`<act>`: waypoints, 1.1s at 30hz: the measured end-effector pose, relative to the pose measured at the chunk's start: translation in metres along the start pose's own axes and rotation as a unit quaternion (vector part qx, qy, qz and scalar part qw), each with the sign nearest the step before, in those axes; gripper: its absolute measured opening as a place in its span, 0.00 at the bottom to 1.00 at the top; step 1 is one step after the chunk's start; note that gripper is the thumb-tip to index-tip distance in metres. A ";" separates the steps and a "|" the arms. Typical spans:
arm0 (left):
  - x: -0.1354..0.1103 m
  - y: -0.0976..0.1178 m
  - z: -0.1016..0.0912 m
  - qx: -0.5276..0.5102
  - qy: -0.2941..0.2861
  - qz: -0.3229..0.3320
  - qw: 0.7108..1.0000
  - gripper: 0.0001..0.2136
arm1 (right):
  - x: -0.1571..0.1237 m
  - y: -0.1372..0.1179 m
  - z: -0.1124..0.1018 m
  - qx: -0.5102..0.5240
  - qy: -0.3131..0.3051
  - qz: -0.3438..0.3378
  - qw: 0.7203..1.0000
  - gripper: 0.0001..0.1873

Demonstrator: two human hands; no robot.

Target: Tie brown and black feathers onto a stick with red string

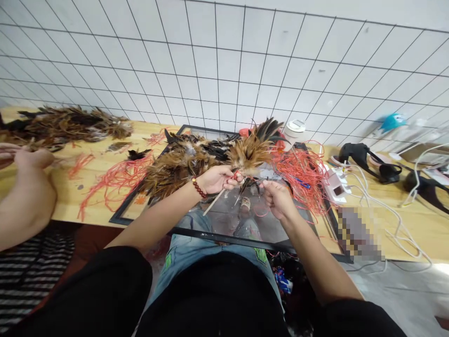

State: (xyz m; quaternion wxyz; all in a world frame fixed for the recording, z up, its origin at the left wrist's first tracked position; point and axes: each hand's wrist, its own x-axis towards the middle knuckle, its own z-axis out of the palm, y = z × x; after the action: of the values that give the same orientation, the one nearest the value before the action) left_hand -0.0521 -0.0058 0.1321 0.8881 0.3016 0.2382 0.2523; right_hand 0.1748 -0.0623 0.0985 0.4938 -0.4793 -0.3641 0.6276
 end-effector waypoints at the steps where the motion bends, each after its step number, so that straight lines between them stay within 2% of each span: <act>1: -0.001 0.000 0.000 0.003 -0.001 0.010 1.000 0.05 | -0.001 -0.002 0.000 0.000 0.003 -0.010 1.000 0.24; 6: -0.013 0.002 0.004 -0.024 -0.033 0.095 0.995 0.08 | 0.001 -0.006 0.000 -0.006 -0.008 -0.021 1.000 0.22; 8: -0.020 0.003 0.007 -0.037 -0.049 0.125 0.990 0.13 | 0.003 -0.003 0.003 -0.012 -0.019 -0.017 1.000 0.21; 10: -0.026 0.004 0.010 -0.050 -0.061 0.139 0.987 0.16 | 0.005 0.002 0.006 -0.015 -0.028 -0.012 0.999 0.21; 12: -0.028 0.003 0.012 -0.059 -0.058 0.136 0.987 0.14 | 0.005 0.005 0.009 -0.011 -0.030 -0.008 0.999 0.22; 19: -0.020 -0.003 0.014 -0.003 0.080 0.109 0.991 0.02 | 0.005 0.008 0.008 -0.023 -0.031 -0.017 0.999 0.22; 22: -0.017 -0.007 0.013 0.071 0.130 0.134 0.980 0.07 | 0.003 0.009 0.008 -0.039 -0.026 -0.025 0.999 0.23; 24: -0.013 -0.008 0.009 0.169 0.201 0.179 0.948 0.07 | 0.000 0.009 0.012 -0.072 -0.024 -0.038 0.996 0.24; 27: -0.007 -0.006 -0.001 0.334 0.312 0.260 0.851 0.06 | -0.008 0.006 0.020 -0.189 -0.019 -0.123 0.974 0.21; 28: -0.006 -0.004 -0.005 0.385 0.339 0.281 0.811 0.07 | -0.011 0.004 0.024 -0.245 -0.020 -0.168 0.955 0.19; 30: -0.007 0.000 -0.010 0.478 0.376 0.303 0.734 0.09 | -0.019 -0.002 0.034 -0.363 -0.033 -0.252 0.896 0.14; 33: -0.013 0.002 -0.010 0.587 0.393 0.285 0.648 0.08 | -0.028 -0.013 0.050 -0.508 -0.077 -0.324 0.795 0.13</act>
State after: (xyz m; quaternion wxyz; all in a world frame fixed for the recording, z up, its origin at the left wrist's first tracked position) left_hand -0.0684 -0.0080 0.1293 0.2326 0.6857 0.5650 0.3955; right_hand 0.1322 -0.0852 0.1312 0.3241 -0.4655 -0.8012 0.1908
